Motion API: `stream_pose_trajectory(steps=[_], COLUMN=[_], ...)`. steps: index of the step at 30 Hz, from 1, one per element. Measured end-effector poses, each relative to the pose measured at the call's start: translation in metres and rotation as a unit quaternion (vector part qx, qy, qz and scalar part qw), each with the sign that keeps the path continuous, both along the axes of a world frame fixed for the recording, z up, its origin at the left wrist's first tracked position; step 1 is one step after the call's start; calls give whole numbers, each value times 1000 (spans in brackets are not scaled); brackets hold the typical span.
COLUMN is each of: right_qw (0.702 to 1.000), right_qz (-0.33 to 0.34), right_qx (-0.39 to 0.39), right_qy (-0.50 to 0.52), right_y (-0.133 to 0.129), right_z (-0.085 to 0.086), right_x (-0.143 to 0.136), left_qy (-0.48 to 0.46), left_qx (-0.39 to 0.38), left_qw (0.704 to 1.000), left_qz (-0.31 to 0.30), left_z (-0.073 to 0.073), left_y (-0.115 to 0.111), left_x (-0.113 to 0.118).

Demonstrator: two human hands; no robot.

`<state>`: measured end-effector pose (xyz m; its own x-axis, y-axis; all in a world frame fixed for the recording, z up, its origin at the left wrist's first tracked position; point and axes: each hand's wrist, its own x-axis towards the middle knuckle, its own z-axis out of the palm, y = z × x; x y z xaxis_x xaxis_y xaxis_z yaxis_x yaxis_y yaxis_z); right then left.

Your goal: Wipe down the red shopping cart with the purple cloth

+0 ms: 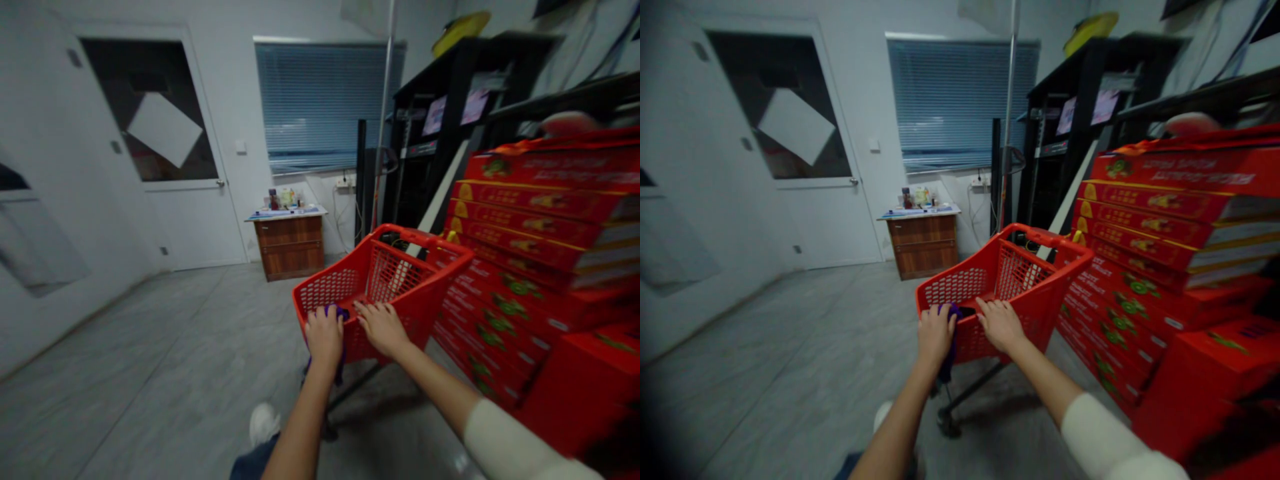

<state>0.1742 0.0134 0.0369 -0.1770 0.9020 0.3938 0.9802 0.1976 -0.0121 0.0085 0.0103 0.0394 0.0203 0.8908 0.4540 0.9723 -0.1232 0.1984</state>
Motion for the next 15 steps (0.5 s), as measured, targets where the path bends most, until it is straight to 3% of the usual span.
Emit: stream_pose_trajectory(steps=[2, 5, 9, 12, 15], right_qw=[1000, 1000, 1000, 1000, 999], right_qz=[25, -8, -19, -25, -16], right_qx=[-11, 12, 1, -11, -32], right_qy=[-10, -17, -6, 0, 15], right_y=[3, 8, 10, 9, 7], right_z=[7, 13, 11, 10, 10], right_x=[22, 49, 56, 54, 58], left_qy=[9, 2, -14, -4, 10], left_qx=[-11, -20, -1, 4, -10], left_qw=[1000, 1000, 1000, 1000, 997], left_qz=[-24, -6, 20, -28, -82], left_z=[1, -1, -3, 0, 4], left_y=[7, 14, 15, 18, 25], left_x=[-17, -33, -8, 16, 16])
